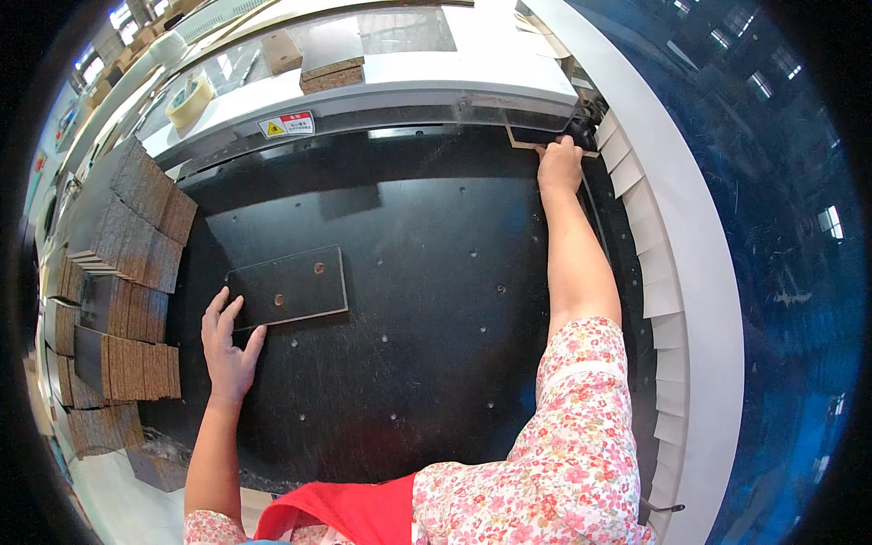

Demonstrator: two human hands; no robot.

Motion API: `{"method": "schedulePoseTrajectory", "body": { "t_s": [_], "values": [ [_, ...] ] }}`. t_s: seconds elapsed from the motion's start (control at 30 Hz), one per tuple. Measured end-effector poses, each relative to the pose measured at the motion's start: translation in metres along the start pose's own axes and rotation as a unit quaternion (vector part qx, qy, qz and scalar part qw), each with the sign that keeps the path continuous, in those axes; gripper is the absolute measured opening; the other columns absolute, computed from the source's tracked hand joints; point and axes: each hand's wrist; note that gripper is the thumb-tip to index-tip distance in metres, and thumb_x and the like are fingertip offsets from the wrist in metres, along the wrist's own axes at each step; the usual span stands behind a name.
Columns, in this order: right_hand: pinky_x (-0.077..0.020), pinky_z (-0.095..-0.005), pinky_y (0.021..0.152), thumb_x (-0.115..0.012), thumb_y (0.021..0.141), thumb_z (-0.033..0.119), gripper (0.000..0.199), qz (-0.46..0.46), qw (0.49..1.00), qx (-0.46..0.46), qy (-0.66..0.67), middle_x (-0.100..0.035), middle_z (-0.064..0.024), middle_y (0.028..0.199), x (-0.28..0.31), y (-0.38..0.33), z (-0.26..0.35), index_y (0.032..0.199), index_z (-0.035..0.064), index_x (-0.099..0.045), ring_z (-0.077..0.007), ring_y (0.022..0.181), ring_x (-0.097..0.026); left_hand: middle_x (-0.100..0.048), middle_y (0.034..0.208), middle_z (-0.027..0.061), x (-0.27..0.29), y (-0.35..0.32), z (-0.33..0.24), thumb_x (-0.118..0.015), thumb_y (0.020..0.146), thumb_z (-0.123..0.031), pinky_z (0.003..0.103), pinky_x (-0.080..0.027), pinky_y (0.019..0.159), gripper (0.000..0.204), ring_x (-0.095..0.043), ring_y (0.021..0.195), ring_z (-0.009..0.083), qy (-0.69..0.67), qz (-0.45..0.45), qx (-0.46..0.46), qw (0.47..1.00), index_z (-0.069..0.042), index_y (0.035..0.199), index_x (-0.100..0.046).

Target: The person takes wooden boards from a stack, inspects them by turning them over and checking all sides, and then places them into a new stack.

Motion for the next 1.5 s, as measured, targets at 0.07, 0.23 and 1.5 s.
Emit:
{"method": "schedulePoseTrajectory", "body": {
  "t_s": [0.07, 0.23, 1.5],
  "values": [
    [-0.0519, -0.0446, 0.092, -0.066, 0.091, 0.033, 0.029, 0.013, 0.999, -0.029, 0.018, -0.058, -0.0092, 0.121, 0.001, 0.0, -0.002, 0.103, 0.0067, -0.072, -0.031, 0.116, -0.055, -0.05, 0.143, 0.0155, -0.001, 0.003, -0.001, -0.079, 0.078, -0.016, 0.044, -0.038, 0.109, 0.054, -0.047, 0.131, 0.0343, -0.001, -0.005, -0.004, 1.0, -0.006, 0.127, -0.06],
    [-0.0281, -0.0517, 0.111, -0.062, 0.087, 0.062, 0.066, 0.025, 0.992, -0.12, 0.01, -0.053, -0.0175, 0.131, 0.019, -0.019, 0.032, 0.117, 0.0028, -0.068, -0.0365, 0.129, -0.045, -0.05, 0.142, 0.0156, -0.003, 0.003, -0.001, -0.08, 0.077, -0.015, 0.043, -0.038, 0.109, 0.054, -0.048, 0.13, 0.0341, 0.003, -0.009, -0.006, 1.0, -0.006, 0.127, -0.06],
    [-0.0398, -0.0503, 0.102, -0.051, 0.094, 0.062, 0.06, 0.116, 0.981, -0.155, -0.009, -0.067, -0.017, 0.124, 0.024, -0.014, 0.052, 0.118, 0.0111, -0.073, -0.041, 0.122, -0.054, -0.052, 0.141, 0.0172, 0.004, 0.004, -0.002, -0.077, 0.081, -0.026, 0.045, -0.039, 0.108, 0.05, -0.048, 0.13, 0.0358, 0.005, -0.02, -0.029, 0.999, -0.007, 0.125, -0.062]
  ]
}}
Point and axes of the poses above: each hand's wrist, its own y-axis towards the middle knuckle, its own x-axis out of the back of the hand, z = x × y
